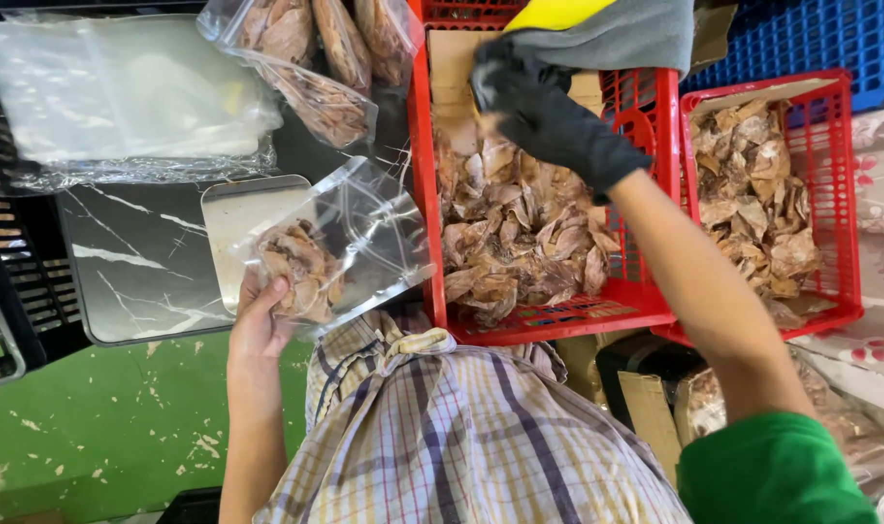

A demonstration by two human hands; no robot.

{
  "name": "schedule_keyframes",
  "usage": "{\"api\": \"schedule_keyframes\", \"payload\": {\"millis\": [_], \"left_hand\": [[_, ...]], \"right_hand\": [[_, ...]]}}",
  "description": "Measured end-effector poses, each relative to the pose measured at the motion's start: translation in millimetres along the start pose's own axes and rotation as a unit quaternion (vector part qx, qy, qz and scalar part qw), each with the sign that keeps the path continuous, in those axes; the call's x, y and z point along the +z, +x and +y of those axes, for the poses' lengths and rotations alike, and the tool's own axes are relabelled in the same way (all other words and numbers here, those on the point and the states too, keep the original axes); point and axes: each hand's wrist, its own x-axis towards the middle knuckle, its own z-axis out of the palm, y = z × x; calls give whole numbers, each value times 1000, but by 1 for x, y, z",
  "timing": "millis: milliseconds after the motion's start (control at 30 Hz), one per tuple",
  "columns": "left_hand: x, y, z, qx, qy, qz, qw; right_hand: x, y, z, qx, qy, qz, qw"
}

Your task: The person sorts dried seafood from red crates and puts it into plastic bags by hand, using a small scale to check weights.

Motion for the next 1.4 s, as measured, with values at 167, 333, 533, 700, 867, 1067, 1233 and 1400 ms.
{"api": "schedule_keyframes", "payload": {"millis": [167, 333, 533, 700, 867, 1067, 1233, 1400], "left_hand": [[72, 2, 11, 47, 23, 141, 989], [83, -4, 13, 39, 32, 153, 987], [55, -3, -1, 41, 28, 158, 986], [45, -3, -2, 35, 34, 151, 987], [44, -2, -3, 44, 27, 152, 987], [25, -4, -10, 37, 29, 148, 988], [29, -2, -12, 38, 31, 144, 988], [46, 2, -7, 34, 38, 133, 990]], "right_hand": [[35, -83, 107, -74, -97, 39, 992], [39, -117, 82, -128, -104, 117, 979], [72, -145, 96, -60, -103, 28, 993], [69, -144, 94, -12, -40, 140, 989], [52, -141, 62, 276, 294, 303, 863], [53, -157, 89, 308, 487, 387, 721], [37, -155, 2, 338, 576, 400, 627], [66, -168, 53, 318, 461, 389, 732]]}}
